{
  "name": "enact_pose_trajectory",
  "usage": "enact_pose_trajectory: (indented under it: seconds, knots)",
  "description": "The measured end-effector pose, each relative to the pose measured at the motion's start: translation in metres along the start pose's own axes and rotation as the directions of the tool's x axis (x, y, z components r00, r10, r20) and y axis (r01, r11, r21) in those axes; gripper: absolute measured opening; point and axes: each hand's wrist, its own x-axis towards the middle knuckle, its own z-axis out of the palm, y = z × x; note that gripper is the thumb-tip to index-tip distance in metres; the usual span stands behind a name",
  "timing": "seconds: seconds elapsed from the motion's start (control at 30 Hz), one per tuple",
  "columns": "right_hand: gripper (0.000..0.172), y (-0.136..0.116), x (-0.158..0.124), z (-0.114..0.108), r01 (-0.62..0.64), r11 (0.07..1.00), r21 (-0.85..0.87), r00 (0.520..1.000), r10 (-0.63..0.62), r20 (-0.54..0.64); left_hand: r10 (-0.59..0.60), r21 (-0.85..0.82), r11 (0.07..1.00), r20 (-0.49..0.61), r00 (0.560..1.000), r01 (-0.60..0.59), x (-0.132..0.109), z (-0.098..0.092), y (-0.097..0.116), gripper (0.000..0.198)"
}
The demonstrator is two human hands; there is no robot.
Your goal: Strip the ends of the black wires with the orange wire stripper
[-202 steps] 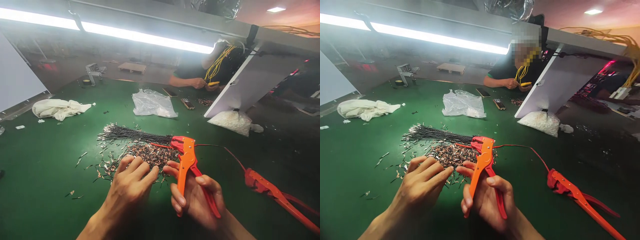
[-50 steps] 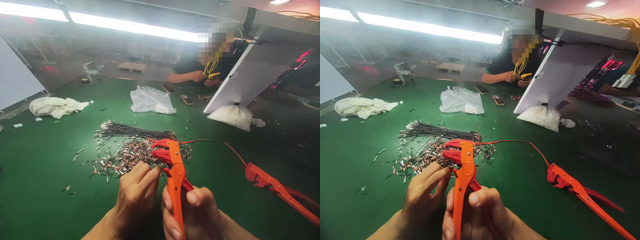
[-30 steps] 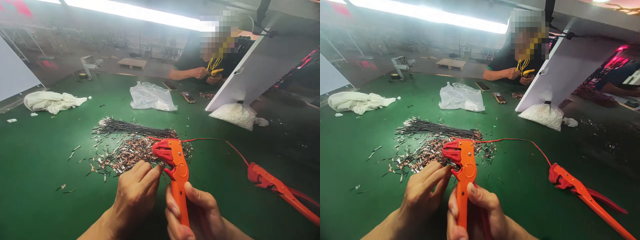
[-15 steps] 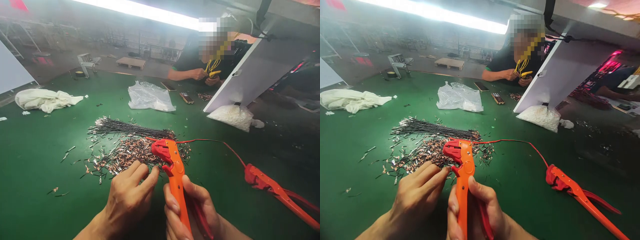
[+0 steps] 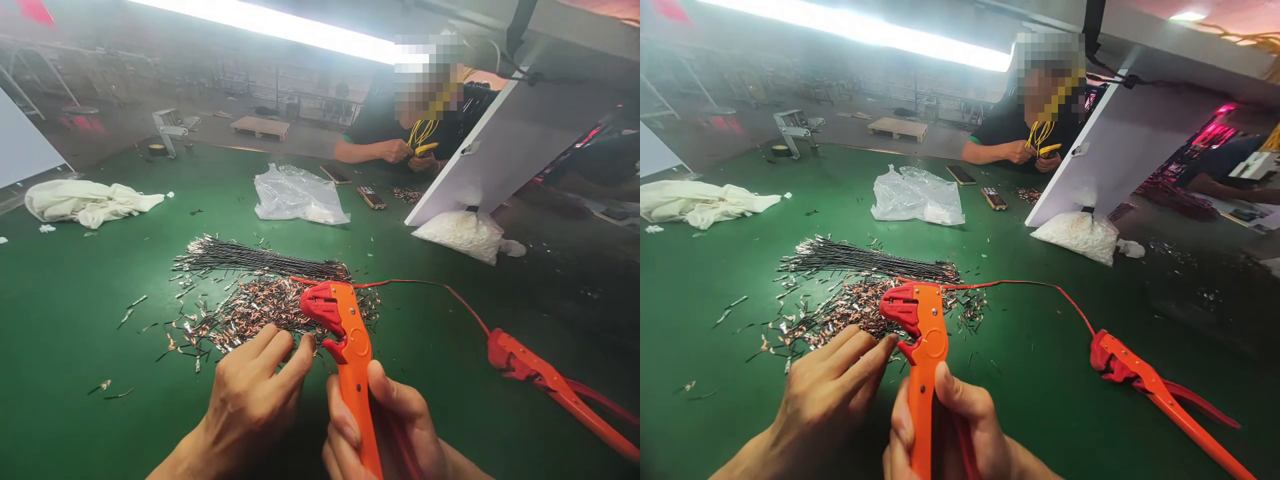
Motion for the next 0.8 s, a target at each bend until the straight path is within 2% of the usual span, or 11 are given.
enact_pose_trajectory:
  seconds: [0.3, 0.53, 0.67, 0.8]
  knots:
    - [0.07, -0.005, 0.004, -0.01, -0.02, 0.994, 0.107, 0.999, 0.016, 0.035, -0.044, -0.034, 0.998, 0.052, 0.998, 0.045, -0.001, 0.002, 0.002, 0.012]
    - [0.068, -0.008, 0.005, -0.009, -0.061, 0.997, 0.039, 0.994, 0.065, -0.093, -0.107, -0.014, 0.994, 0.055, 0.993, 0.108, -0.003, 0.003, 0.002, 0.011]
    - [0.059, -0.011, 0.002, -0.001, -0.081, 0.994, -0.076, 0.984, 0.068, -0.162, -0.212, -0.044, 0.977, -0.052, 0.976, 0.209, -0.004, 0.0, -0.001, 0.011]
    - [0.046, -0.009, -0.002, 0.002, -0.066, 0.978, -0.198, 0.986, 0.032, -0.166, -0.315, -0.186, 0.94, -0.142, 0.939, 0.287, -0.003, -0.004, -0.004, 0.019]
